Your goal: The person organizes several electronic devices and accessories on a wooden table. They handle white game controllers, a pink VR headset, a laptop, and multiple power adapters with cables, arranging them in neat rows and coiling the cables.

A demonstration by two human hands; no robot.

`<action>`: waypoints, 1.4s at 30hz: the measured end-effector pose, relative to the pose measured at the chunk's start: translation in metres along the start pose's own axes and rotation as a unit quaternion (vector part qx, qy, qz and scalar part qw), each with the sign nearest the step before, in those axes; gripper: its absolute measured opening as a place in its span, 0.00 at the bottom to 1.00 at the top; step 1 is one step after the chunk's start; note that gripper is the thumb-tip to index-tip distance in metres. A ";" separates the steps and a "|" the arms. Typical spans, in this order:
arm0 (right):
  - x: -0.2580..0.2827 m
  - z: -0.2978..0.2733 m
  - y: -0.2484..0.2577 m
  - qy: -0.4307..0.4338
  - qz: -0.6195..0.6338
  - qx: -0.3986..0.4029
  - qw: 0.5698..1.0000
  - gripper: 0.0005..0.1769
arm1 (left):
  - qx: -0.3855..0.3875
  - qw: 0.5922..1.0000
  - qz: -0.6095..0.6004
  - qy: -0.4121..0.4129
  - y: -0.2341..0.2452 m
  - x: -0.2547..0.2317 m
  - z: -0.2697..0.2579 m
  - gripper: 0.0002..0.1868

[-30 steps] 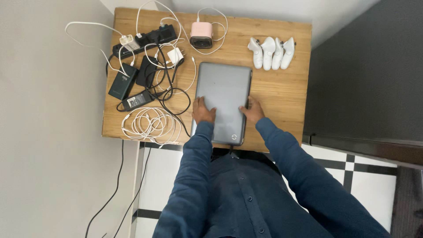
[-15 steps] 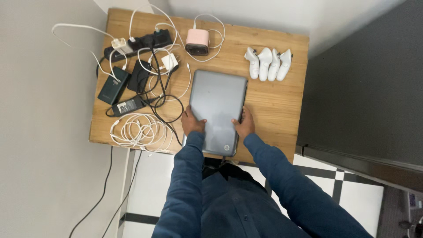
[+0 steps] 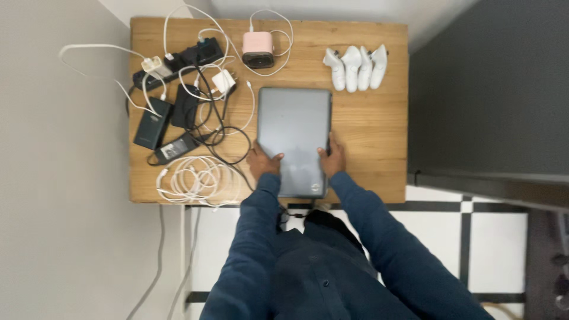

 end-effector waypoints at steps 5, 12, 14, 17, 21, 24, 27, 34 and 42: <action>0.005 -0.002 -0.002 -0.014 0.034 -0.045 0.998 0.41 | 0.063 0.996 0.043 -0.044 0.004 -0.006 0.020 0.59; 0.012 -0.027 0.011 -0.040 0.017 -0.166 0.985 0.34 | 0.070 0.995 0.047 -0.050 -0.002 -0.003 0.021 0.58; 0.016 -0.028 0.019 -0.017 0.004 -0.171 0.985 0.31 | 0.071 0.995 0.045 -0.053 -0.008 -0.003 0.019 0.58; 0.010 -0.032 0.008 -0.033 0.064 -0.114 0.991 0.23 | 0.075 0.992 0.062 -0.083 -0.007 0.005 0.023 0.59; 0.010 -0.025 0.016 -0.012 0.156 -0.091 0.984 0.17 | 0.099 0.988 0.062 -0.100 -0.009 -0.004 0.025 0.60; 0.005 -0.029 0.020 -0.010 0.125 -0.113 0.986 0.19 | 0.101 0.988 0.065 -0.102 -0.009 -0.005 0.023 0.60; -0.009 -0.028 0.010 -0.054 0.140 -0.077 0.986 0.18 | 0.101 0.987 0.063 -0.110 -0.011 -0.007 0.025 0.61; -0.030 -0.046 0.009 -0.105 0.167 -0.058 0.979 0.20 | 0.116 0.980 0.076 -0.144 -0.020 -0.014 0.023 0.61; -0.057 -0.054 0.004 -0.129 0.201 -0.100 0.966 0.19 | 0.128 0.974 0.070 -0.176 -0.027 -0.037 0.025 0.59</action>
Point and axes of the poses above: each hand's wrist, its own z-axis towards the middle knuckle, its own y-axis out of the back of the hand, x = y × z, the point moved 10 cm from there along z, towards the middle knuckle, and after that the axes turned 4 degrees about x, right-handed, at the moved point
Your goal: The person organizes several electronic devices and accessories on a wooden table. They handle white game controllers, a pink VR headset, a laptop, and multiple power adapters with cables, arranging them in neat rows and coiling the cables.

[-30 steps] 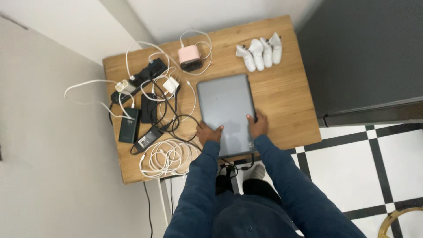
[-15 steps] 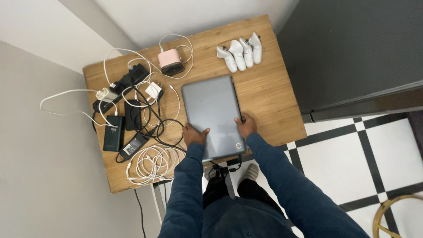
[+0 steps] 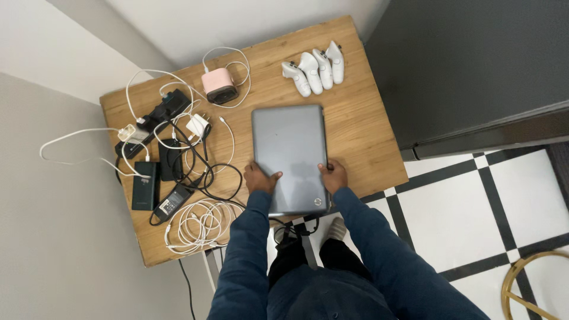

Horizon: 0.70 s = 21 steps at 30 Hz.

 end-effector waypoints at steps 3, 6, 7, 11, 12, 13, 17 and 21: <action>-0.023 0.001 0.011 -0.021 0.035 -0.025 0.999 0.20 | 0.013 0.999 0.036 -0.011 -0.007 -0.026 0.016 0.58; -0.046 0.001 0.026 -0.047 0.028 -0.051 0.997 0.23 | 0.041 0.998 0.039 -0.042 -0.017 -0.057 0.032 0.57; -0.052 0.001 0.032 -0.057 0.036 -0.062 0.996 0.24 | 0.045 0.996 0.050 -0.053 -0.020 -0.070 0.037 0.57; -0.077 -0.010 0.047 -0.094 0.074 -0.088 0.989 0.25 | 0.067 0.990 0.078 -0.099 -0.034 -0.110 0.046 0.59; -0.082 -0.012 0.048 -0.101 0.086 -0.089 0.987 0.25 | 0.071 0.988 0.081 -0.109 -0.037 -0.117 0.047 0.58; -0.084 -0.012 0.047 -0.106 0.096 -0.091 0.985 0.25 | 0.084 0.987 0.094 -0.099 -0.041 -0.120 0.052 0.59; -0.090 -0.019 0.049 -0.104 0.119 -0.100 0.982 0.25 | 0.083 0.983 0.103 -0.131 -0.046 -0.137 0.058 0.55; -0.066 -0.020 0.056 -0.087 0.050 -0.103 0.990 0.24 | 0.094 0.981 0.112 -0.128 -0.046 -0.137 0.061 0.53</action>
Point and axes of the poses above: each hand's wrist, its own z-axis towards the middle knuckle, its own y-axis out of the back of the hand, x = y × z, the point moved 10 cm from there along z, towards the middle knuckle, and after that the axes turned 4 degrees about x, right-handed, at the moved point
